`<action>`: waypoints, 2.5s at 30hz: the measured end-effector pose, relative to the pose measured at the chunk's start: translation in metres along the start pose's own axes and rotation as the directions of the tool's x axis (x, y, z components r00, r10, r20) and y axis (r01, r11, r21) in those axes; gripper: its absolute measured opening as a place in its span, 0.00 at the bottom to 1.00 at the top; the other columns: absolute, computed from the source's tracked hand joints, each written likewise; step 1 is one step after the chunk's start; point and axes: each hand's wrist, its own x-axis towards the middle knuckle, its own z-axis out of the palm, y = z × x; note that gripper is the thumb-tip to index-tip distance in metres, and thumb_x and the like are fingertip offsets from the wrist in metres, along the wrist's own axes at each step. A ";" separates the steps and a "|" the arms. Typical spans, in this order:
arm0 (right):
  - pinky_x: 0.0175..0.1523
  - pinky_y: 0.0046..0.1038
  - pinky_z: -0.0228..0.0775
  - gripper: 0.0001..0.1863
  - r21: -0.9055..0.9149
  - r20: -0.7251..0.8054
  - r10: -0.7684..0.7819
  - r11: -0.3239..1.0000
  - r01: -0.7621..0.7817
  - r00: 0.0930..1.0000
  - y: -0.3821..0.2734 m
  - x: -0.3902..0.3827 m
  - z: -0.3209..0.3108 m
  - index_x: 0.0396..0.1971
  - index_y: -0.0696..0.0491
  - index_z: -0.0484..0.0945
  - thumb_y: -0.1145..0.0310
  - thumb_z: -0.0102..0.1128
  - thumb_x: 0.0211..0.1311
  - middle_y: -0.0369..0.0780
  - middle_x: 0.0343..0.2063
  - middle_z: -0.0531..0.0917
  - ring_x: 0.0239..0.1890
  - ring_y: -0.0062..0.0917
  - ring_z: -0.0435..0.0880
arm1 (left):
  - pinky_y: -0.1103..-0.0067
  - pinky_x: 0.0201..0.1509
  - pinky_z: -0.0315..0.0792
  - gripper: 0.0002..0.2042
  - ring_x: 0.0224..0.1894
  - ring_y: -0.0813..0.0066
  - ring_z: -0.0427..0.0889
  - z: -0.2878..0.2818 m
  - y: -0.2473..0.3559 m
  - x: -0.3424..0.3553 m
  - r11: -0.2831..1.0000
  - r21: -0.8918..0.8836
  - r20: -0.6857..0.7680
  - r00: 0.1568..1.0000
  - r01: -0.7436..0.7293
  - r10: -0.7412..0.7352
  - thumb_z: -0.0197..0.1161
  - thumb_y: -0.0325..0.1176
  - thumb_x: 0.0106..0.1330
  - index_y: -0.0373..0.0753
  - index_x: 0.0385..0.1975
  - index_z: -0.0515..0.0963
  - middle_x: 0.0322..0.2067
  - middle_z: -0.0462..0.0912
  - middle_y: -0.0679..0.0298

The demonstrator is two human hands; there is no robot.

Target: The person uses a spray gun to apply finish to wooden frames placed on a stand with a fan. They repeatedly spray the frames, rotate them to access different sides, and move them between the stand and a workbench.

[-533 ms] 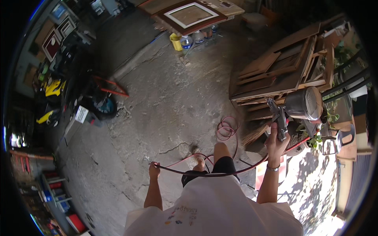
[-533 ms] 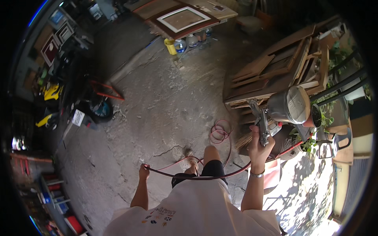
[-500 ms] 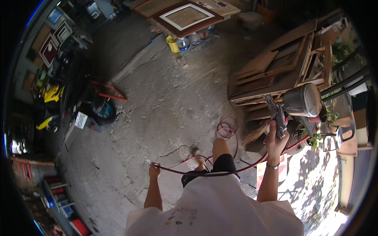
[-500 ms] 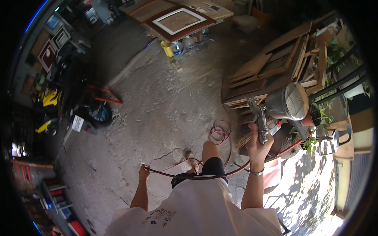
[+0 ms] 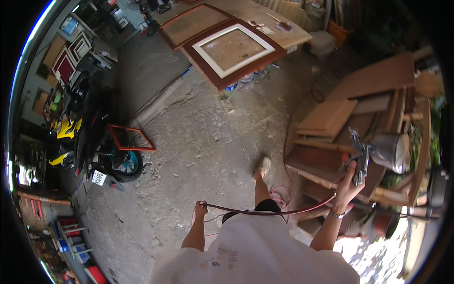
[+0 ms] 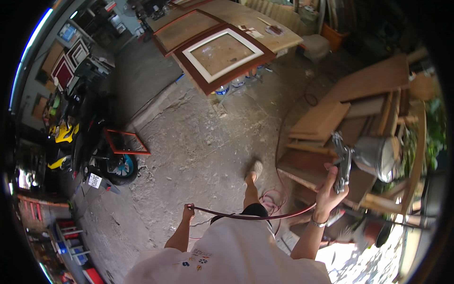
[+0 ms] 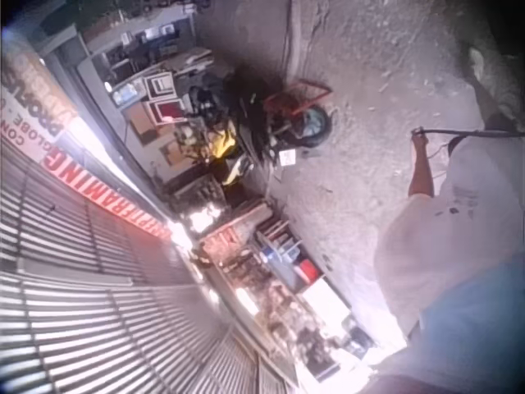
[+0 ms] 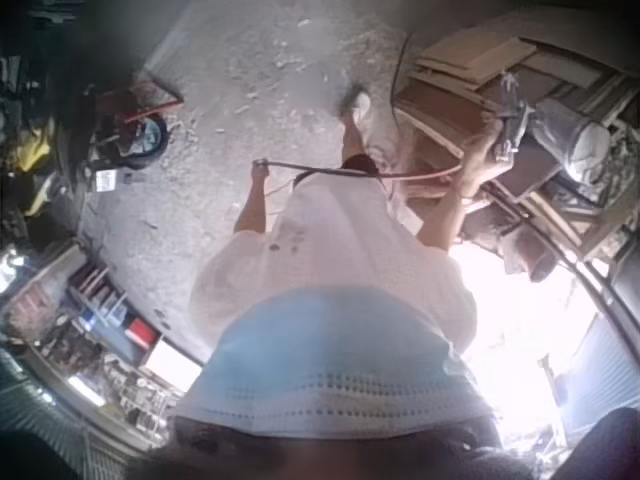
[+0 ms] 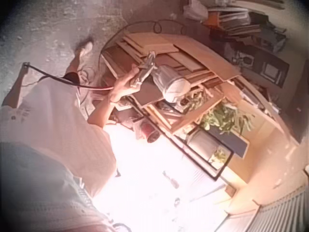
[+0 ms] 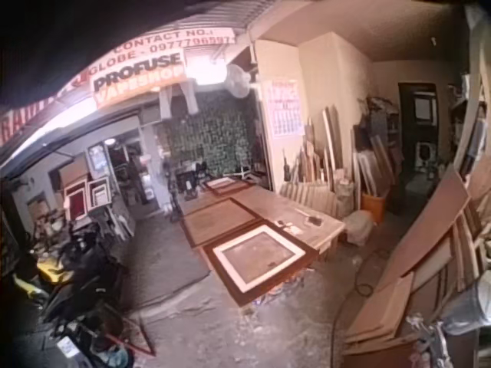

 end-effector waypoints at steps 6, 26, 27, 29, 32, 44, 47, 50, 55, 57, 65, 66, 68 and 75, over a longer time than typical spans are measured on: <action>0.13 0.17 0.57 0.17 -0.046 -0.003 -0.010 0.999 0.010 1.000 0.004 0.146 0.077 0.43 0.63 0.78 0.62 0.54 0.71 0.42 0.29 0.85 0.10 0.12 0.69 | 0.59 0.52 0.71 0.23 0.50 0.40 0.77 0.045 0.165 0.074 0.997 0.067 0.028 0.999 0.025 -0.027 0.62 0.47 0.65 0.35 0.50 0.72 0.47 0.77 0.39; 0.10 0.15 0.52 0.18 -0.285 -0.182 -0.196 0.948 0.139 0.964 0.065 0.531 0.222 0.45 0.62 0.76 0.59 0.53 0.72 0.41 0.31 0.82 0.09 0.12 0.65 | 0.58 0.57 0.71 0.20 0.53 0.42 0.77 0.337 0.673 0.286 0.931 0.183 0.567 0.808 -0.317 0.164 0.54 0.50 0.68 0.43 0.52 0.72 0.52 0.75 0.41; 0.10 0.15 0.50 0.18 -0.257 -0.159 -0.173 0.958 0.129 0.972 0.069 0.556 0.230 0.48 0.63 0.75 0.61 0.52 0.72 0.42 0.30 0.82 0.09 0.11 0.64 | 0.58 0.56 0.71 0.21 0.52 0.43 0.77 0.364 0.677 0.301 0.926 0.215 0.575 0.807 -0.311 0.137 0.53 0.51 0.68 0.42 0.52 0.72 0.51 0.76 0.42; 0.09 0.15 0.50 0.19 -0.258 -0.167 -0.150 0.961 0.104 0.975 0.066 0.597 0.257 0.49 0.63 0.74 0.62 0.52 0.72 0.42 0.30 0.82 0.09 0.12 0.64 | 0.59 0.55 0.72 0.22 0.52 0.45 0.78 0.391 0.709 0.304 0.911 0.260 0.594 0.797 -0.320 0.110 0.53 0.53 0.68 0.42 0.52 0.73 0.50 0.77 0.44; 0.09 0.15 0.49 0.19 -0.375 -0.163 -0.168 0.922 0.097 0.972 0.071 0.665 0.276 0.51 0.62 0.74 0.60 0.51 0.73 0.43 0.31 0.83 0.09 0.12 0.63 | 0.58 0.55 0.72 0.23 0.52 0.46 0.79 0.398 0.801 0.314 0.858 0.290 0.646 0.748 -0.425 0.152 0.53 0.53 0.68 0.43 0.54 0.73 0.51 0.78 0.46; 0.12 0.16 0.50 0.21 -0.314 -0.227 -0.192 0.943 0.115 0.955 0.125 0.910 0.360 0.44 0.62 0.78 0.56 0.52 0.72 0.42 0.33 0.85 0.11 0.13 0.65 | 0.61 0.55 0.75 0.19 0.56 0.58 0.79 0.502 1.022 0.390 0.776 0.352 0.828 0.560 -0.523 0.002 0.57 0.41 0.65 0.44 0.53 0.78 0.54 0.80 0.56; 0.13 0.16 0.51 0.22 -0.406 -0.231 -0.338 0.886 0.225 0.913 0.172 1.001 0.366 0.44 0.63 0.79 0.55 0.53 0.72 0.43 0.35 0.86 0.12 0.13 0.66 | 0.62 0.54 0.75 0.21 0.54 0.53 0.79 0.535 1.089 0.402 0.809 0.323 0.795 0.604 -0.492 0.050 0.56 0.46 0.66 0.42 0.55 0.74 0.53 0.80 0.53; 0.13 0.15 0.52 0.21 -0.303 -0.231 -0.141 0.951 0.066 0.963 0.177 1.075 0.392 0.44 0.61 0.80 0.54 0.53 0.71 0.39 0.32 0.86 0.13 0.12 0.66 | 0.62 0.53 0.75 0.20 0.53 0.51 0.79 0.564 1.172 0.395 0.877 0.316 0.616 0.782 -0.361 0.100 0.56 0.45 0.67 0.40 0.52 0.73 0.50 0.80 0.51; 0.15 0.16 0.54 0.22 -0.403 -0.161 -0.230 0.903 0.149 0.960 0.186 1.211 0.404 0.46 0.59 0.80 0.53 0.51 0.72 0.38 0.35 0.87 0.13 0.13 0.64 | 0.59 0.54 0.72 0.14 0.55 0.49 0.75 0.648 1.317 0.397 0.980 0.098 0.239 0.960 -0.172 0.144 0.56 0.38 0.65 0.37 0.45 0.70 0.49 0.76 0.47; 0.16 0.16 0.55 0.23 -0.421 -0.140 -0.230 0.894 0.152 0.963 0.192 1.258 0.409 0.46 0.59 0.80 0.52 0.50 0.72 0.38 0.35 0.87 0.13 0.13 0.65 | 0.58 0.54 0.71 0.12 0.56 0.47 0.72 0.654 1.376 0.398 0.990 -0.085 0.175 0.977 -0.110 0.124 0.56 0.33 0.64 0.36 0.43 0.69 0.50 0.74 0.46; 0.18 0.18 0.54 0.22 -0.385 -0.139 -0.200 0.913 0.133 0.970 0.208 1.384 0.433 0.40 0.55 0.83 0.50 0.51 0.71 0.34 0.34 0.87 0.15 0.14 0.65 | 0.55 0.64 0.62 0.11 0.60 0.39 0.65 0.677 1.526 0.451 0.908 -0.296 -0.201 0.949 -0.296 0.243 0.56 0.24 0.63 0.35 0.42 0.64 0.48 0.70 0.44; 0.18 0.17 0.54 0.22 -0.423 -0.170 -0.182 0.901 0.095 0.968 0.207 1.392 0.439 0.40 0.56 0.83 0.51 0.51 0.71 0.35 0.34 0.87 0.15 0.14 0.65 | 0.56 0.65 0.61 0.11 0.61 0.38 0.63 0.680 1.538 0.467 0.872 -0.311 -0.252 0.917 -0.378 0.308 0.56 0.22 0.63 0.34 0.43 0.64 0.50 0.69 0.42; 0.18 0.17 0.54 0.22 -0.397 -0.191 -0.168 0.914 0.080 0.967 0.211 1.412 0.446 0.41 0.56 0.83 0.51 0.51 0.72 0.35 0.34 0.87 0.15 0.14 0.65 | 0.57 0.67 0.59 0.11 0.64 0.38 0.60 0.682 1.572 0.495 0.804 -0.316 -0.295 0.858 -0.503 0.420 0.54 0.22 0.64 0.34 0.44 0.64 0.55 0.67 0.40; 0.16 0.16 0.58 0.20 -0.352 -0.267 -0.119 0.936 0.018 0.956 0.221 1.500 0.468 0.48 0.59 0.79 0.56 0.52 0.72 0.39 0.35 0.86 0.15 0.13 0.68 | 0.66 0.60 0.63 0.10 0.46 0.56 0.71 0.671 1.740 0.568 0.453 -0.767 -0.235 0.857 -0.453 0.459 0.48 0.35 0.74 0.35 0.43 0.72 0.43 0.74 0.53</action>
